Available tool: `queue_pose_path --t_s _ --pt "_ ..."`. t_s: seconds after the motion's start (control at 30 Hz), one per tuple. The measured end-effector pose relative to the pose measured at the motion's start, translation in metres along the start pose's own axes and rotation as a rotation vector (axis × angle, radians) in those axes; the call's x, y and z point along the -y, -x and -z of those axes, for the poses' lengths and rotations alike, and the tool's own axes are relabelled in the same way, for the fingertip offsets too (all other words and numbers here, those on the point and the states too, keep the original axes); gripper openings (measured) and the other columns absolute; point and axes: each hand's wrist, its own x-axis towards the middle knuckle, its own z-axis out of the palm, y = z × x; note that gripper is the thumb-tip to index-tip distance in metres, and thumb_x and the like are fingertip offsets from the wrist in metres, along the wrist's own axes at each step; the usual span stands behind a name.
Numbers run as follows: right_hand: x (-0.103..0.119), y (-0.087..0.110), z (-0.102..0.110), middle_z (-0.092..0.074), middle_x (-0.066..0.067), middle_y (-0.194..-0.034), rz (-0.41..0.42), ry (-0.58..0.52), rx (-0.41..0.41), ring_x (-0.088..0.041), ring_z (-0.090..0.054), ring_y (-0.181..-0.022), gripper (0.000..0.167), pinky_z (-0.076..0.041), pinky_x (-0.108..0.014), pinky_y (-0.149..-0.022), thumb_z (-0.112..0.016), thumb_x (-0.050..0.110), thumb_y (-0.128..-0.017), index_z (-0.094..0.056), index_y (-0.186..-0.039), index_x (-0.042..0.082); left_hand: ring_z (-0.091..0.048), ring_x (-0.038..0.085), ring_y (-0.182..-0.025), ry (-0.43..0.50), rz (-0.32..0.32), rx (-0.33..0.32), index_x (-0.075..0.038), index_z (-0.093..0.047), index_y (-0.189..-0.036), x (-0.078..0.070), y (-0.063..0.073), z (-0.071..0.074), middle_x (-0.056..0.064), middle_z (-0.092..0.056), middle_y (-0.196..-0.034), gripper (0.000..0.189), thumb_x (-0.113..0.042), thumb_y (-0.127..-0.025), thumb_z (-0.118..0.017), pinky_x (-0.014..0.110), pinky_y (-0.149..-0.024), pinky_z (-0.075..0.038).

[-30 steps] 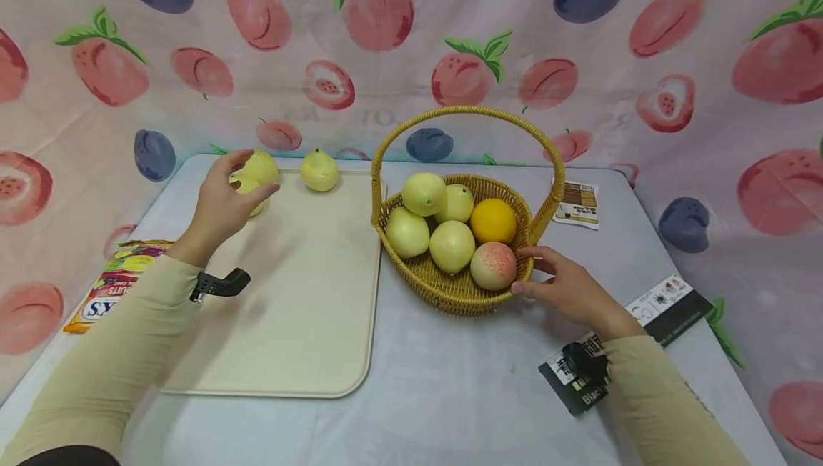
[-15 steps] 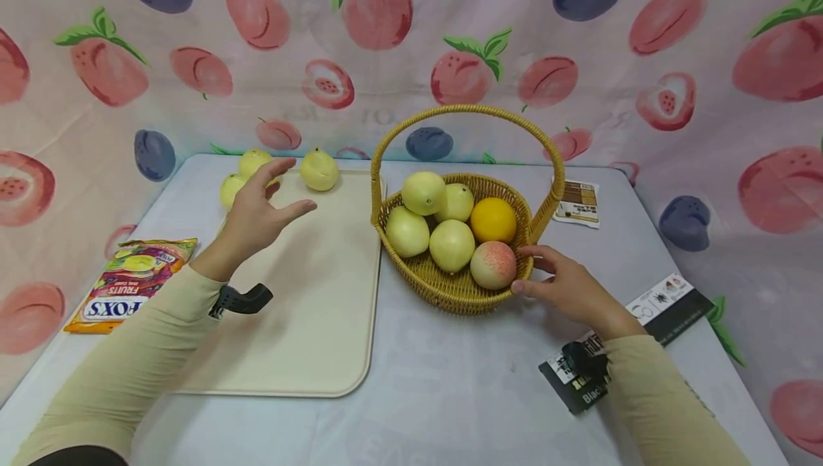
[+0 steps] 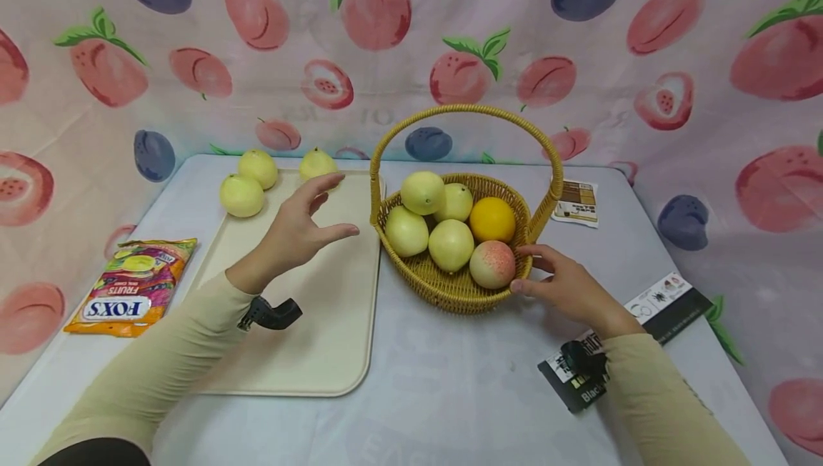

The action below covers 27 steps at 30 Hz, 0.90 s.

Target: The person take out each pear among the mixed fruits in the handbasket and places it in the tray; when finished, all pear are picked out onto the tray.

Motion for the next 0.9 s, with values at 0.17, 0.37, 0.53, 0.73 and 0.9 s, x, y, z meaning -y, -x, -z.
queue_pose_path --t_s 0.17,0.37,0.53,0.73,0.9 --pt "0.001 0.0 0.0 -0.035 -0.031 -0.151 0.011 -0.003 -0.002 -0.058 -0.041 -0.129 0.067 -0.034 -0.073 -0.099 -0.07 0.034 -0.095 -0.041 -0.149 0.006 -0.042 0.026 -0.137 -0.014 -0.036 0.061 0.002 -0.045 -0.145 -0.004 0.001 -0.016 0.016 -0.048 -0.146 0.081 -0.017 -0.079 -0.088 0.045 -0.109 -0.038" --pt "0.002 0.001 0.001 -0.037 -0.033 -0.149 0.017 0.002 -0.003 -0.059 -0.044 -0.125 0.067 -0.038 -0.072 -0.096 -0.07 0.035 -0.096 -0.041 -0.149 0.005 -0.041 0.025 -0.138 -0.007 -0.062 0.131 0.002 -0.046 -0.144 -0.011 0.001 -0.034 0.016 -0.047 -0.146 0.08 -0.017 -0.079 -0.088 0.042 -0.109 -0.039" --pt "0.0 0.0 0.001 -0.036 -0.034 -0.15 0.01 0.001 0.001 -0.059 -0.042 -0.127 0.069 -0.036 -0.073 -0.098 -0.07 0.037 -0.095 -0.04 -0.149 0.005 -0.04 0.025 -0.139 0.014 -0.048 0.162 0.0 -0.048 -0.143 -0.017 -0.005 -0.049 0.017 -0.045 -0.149 0.076 -0.018 -0.081 -0.087 0.038 -0.112 -0.036" --pt "-0.001 0.001 0.0 -0.036 -0.033 -0.15 0.006 -0.001 -0.004 -0.058 -0.042 -0.128 0.069 -0.035 -0.073 -0.098 -0.07 0.036 -0.095 -0.041 -0.149 0.006 -0.033 0.026 -0.144 0.021 -0.011 0.18 -0.003 -0.048 -0.145 -0.021 -0.016 -0.069 0.015 -0.041 -0.152 0.076 -0.022 -0.082 -0.086 0.041 -0.115 -0.03" --pt "0.0 0.001 -0.001 -0.036 -0.033 -0.15 0.013 -0.006 -0.005 -0.058 -0.043 -0.127 0.068 -0.036 -0.073 -0.097 -0.07 0.036 -0.095 -0.041 -0.149 0.005 -0.028 0.027 -0.146 0.007 0.024 0.167 -0.005 -0.042 -0.149 -0.021 -0.025 -0.084 0.016 -0.032 -0.158 0.082 -0.026 -0.083 -0.085 0.046 -0.115 -0.029"
